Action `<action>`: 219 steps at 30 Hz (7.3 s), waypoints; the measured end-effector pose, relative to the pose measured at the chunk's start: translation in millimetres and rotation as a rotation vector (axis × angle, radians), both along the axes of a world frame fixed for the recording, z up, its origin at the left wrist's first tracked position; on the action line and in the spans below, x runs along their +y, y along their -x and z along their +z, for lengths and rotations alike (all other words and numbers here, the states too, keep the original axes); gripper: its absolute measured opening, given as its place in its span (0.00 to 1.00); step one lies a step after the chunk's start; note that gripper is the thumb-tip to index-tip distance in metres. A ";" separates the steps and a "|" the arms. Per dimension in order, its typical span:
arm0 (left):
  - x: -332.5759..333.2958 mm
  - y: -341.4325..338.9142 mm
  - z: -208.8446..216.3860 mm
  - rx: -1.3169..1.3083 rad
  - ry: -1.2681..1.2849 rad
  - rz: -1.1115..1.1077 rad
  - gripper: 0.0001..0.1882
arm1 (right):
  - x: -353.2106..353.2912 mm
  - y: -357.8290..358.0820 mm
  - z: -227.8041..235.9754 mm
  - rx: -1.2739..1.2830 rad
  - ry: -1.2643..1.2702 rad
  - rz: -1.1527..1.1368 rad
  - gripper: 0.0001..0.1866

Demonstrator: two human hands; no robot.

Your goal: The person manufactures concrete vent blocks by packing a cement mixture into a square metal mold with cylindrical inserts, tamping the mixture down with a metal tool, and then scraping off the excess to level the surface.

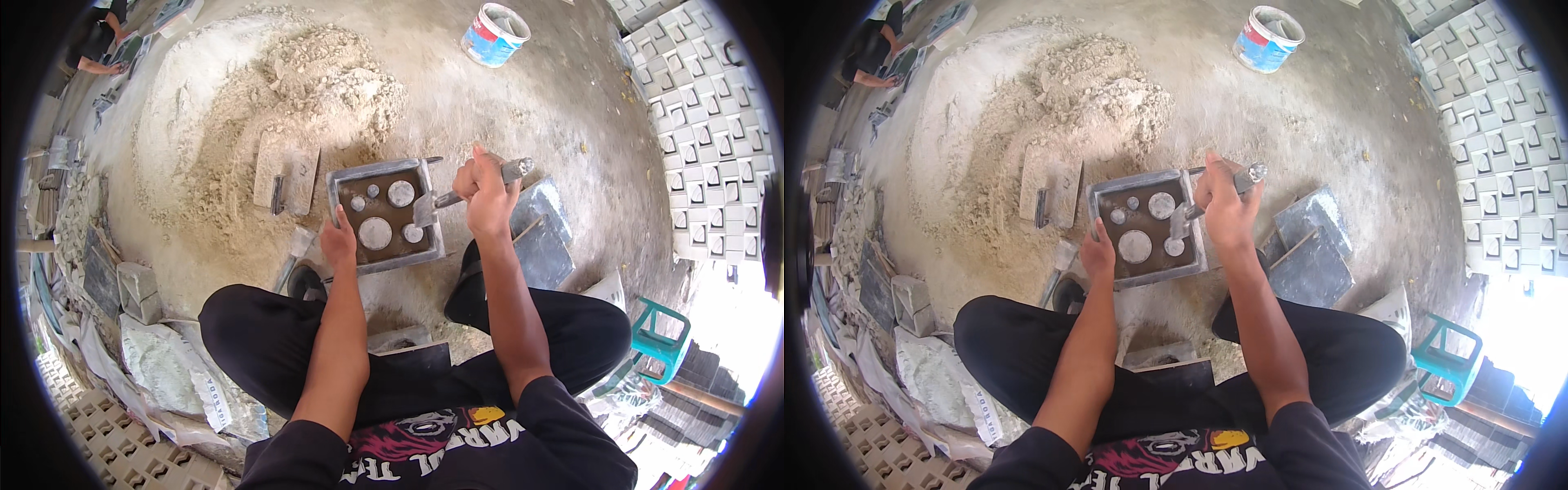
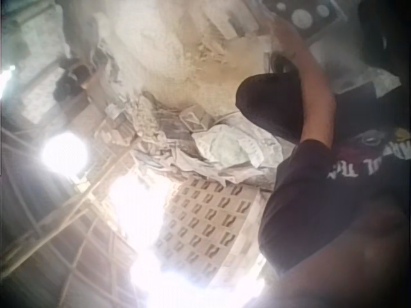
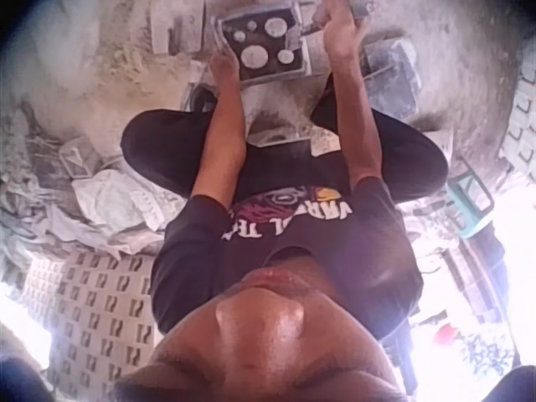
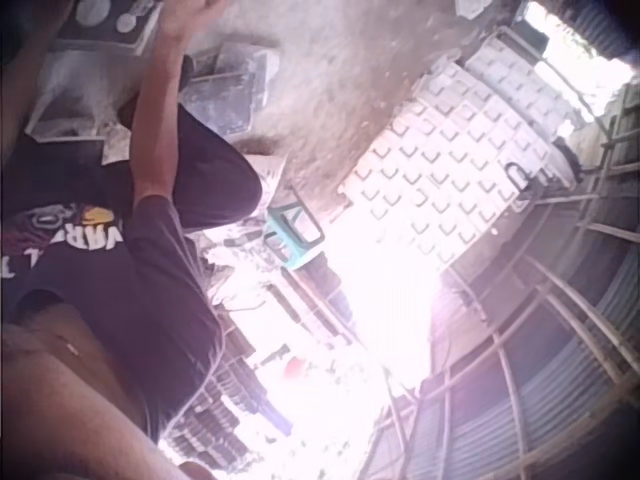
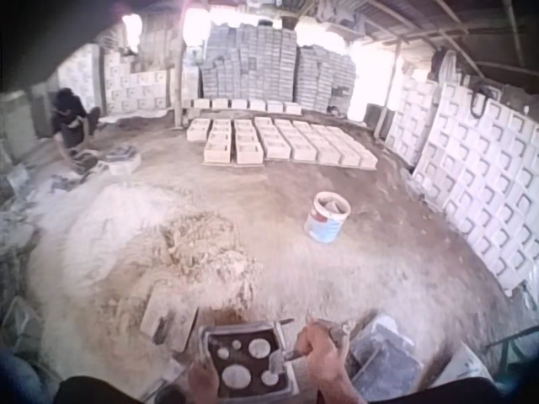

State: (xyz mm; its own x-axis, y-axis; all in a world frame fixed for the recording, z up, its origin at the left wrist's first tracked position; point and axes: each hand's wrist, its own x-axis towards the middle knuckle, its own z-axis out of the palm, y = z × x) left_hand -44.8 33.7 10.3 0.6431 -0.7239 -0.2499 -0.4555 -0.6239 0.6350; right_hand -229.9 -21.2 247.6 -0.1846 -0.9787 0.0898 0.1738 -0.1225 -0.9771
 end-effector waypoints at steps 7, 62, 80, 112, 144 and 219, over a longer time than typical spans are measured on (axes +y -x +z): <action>-2.5 -0.3 3.2 0.006 -0.060 0.014 0.39 | -8.7 21.0 -47.3 0.078 -0.053 0.043 0.23; 1.5 -12.2 -3.2 0.032 -0.134 0.041 0.41 | -74.2 18.4 -164.8 0.281 0.451 0.591 0.14; -6.2 -1.6 -2.6 0.054 -0.225 0.028 0.43 | -91.1 -39.1 -123.0 0.181 0.022 0.446 0.16; -1.8 -7.3 -4.1 0.137 -0.116 0.055 0.39 | -82.0 -132.0 -119.8 0.287 0.036 0.650 0.12; 3.6 -15.3 -24.1 0.237 -0.035 0.279 0.42 | -40.2 -126.5 -99.8 0.333 -0.172 0.142 0.25; 33.6 -49.4 -30.7 0.765 -0.071 0.128 0.17 | 26.0 -143.7 -57.9 0.399 -0.066 0.354 0.29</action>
